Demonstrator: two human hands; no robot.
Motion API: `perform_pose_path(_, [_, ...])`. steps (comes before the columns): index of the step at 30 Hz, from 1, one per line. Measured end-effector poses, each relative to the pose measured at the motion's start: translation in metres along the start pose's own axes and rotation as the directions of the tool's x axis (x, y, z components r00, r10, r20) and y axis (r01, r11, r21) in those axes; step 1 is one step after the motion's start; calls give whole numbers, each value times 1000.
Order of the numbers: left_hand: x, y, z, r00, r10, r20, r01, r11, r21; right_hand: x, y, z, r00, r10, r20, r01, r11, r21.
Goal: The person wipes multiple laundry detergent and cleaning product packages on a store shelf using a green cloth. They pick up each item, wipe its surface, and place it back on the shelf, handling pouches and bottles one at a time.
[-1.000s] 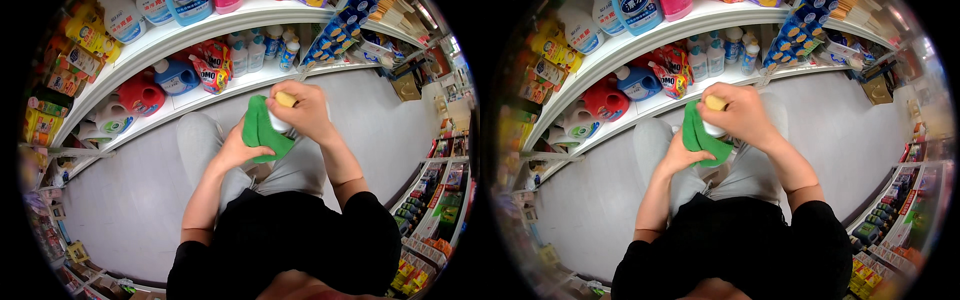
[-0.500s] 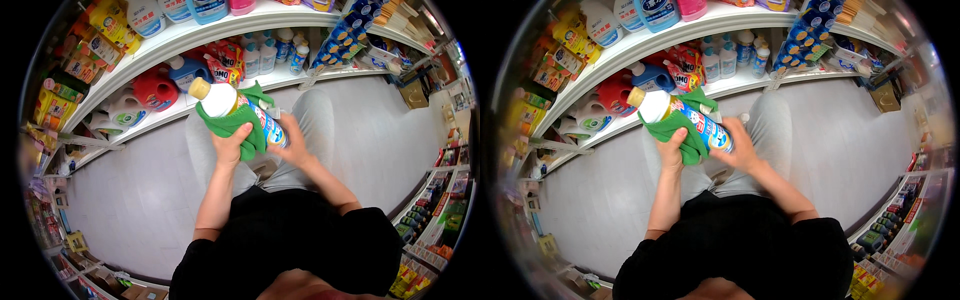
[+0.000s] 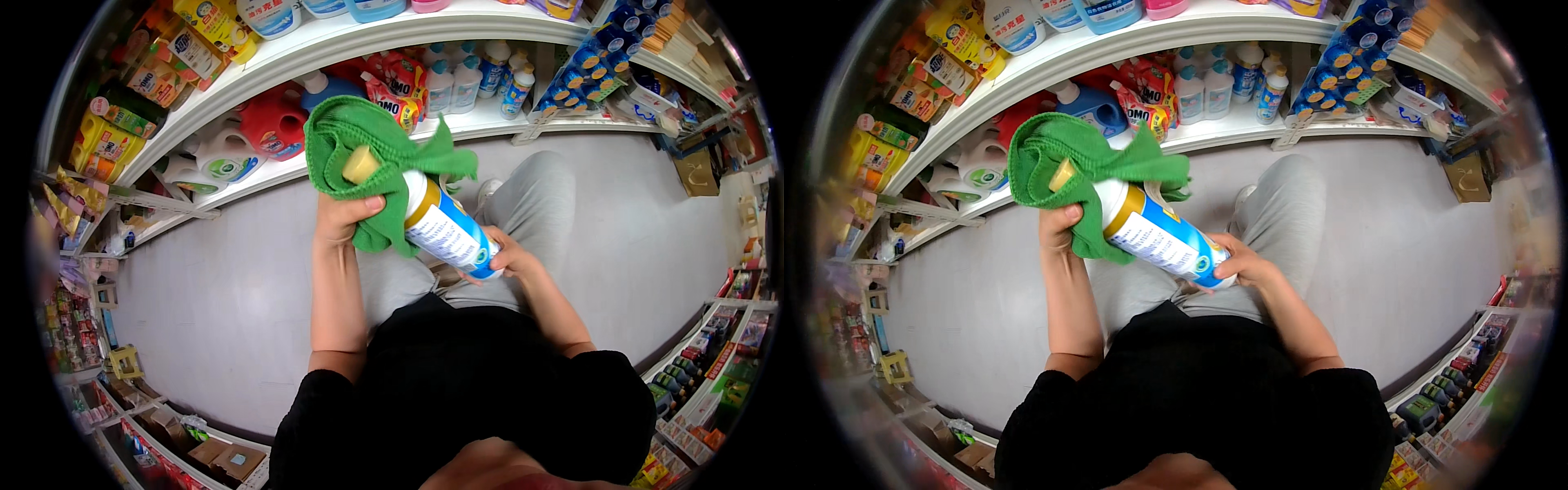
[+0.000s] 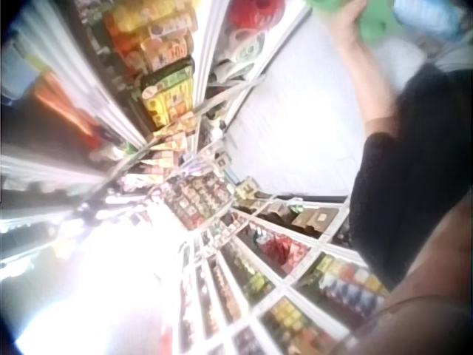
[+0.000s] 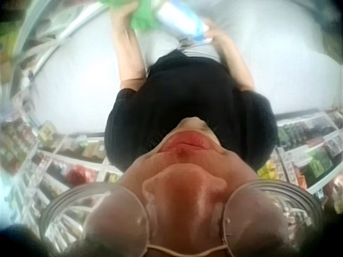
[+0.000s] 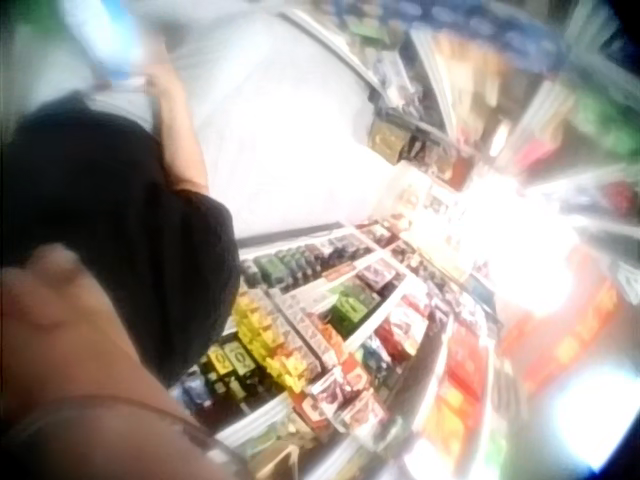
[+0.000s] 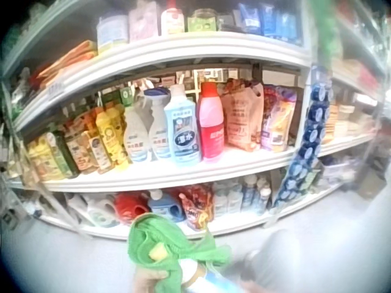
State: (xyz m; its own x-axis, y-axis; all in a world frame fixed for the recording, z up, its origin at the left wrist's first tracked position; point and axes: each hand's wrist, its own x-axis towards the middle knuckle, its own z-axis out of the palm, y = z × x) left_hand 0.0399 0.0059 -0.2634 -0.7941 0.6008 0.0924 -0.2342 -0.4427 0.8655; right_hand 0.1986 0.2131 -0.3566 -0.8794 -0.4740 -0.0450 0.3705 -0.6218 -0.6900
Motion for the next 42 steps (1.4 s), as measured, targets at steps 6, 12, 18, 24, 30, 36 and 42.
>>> perform_pose_path(6, [16, -3, 12, 934, 35, 355, 55, 969, -241, 4, 28, 0, 1000, 22, 12, -25, 951, 308])
perform_pose_path(12, [17, 5, 31, 996, 57, -62, -54, 997, 51, 6, 20, 25, 706, -609, -361, 93, 585, -806])
perform_pose_path(18, [10, -20, 44, 931, 239, -276, -215, 970, 114, 17, 16, 4, 528, -843, -105, -102, 59, -993])
perform_pose_path(24, [10, -18, 38, 923, 157, -352, -175, 984, -21, 22, 12, 2, 543, -834, -96, -39, 90, -995])
perform_pose_path(30, [18, 0, 36, 937, -5, -350, 19, 999, 37, 17, 17, -15, 521, -853, -10, -74, -34, -997])
perform_pose_path(36, [21, -20, 29, 957, -23, -290, -17, 991, -134, 16, 13, -1, 601, -776, -192, 32, 264, -964])
perform_pose_path(42, [-14, -75, 42, 993, -92, -69, 105, 971, 213, 22, 4, 15, 675, -641, -366, 214, 645, -734])
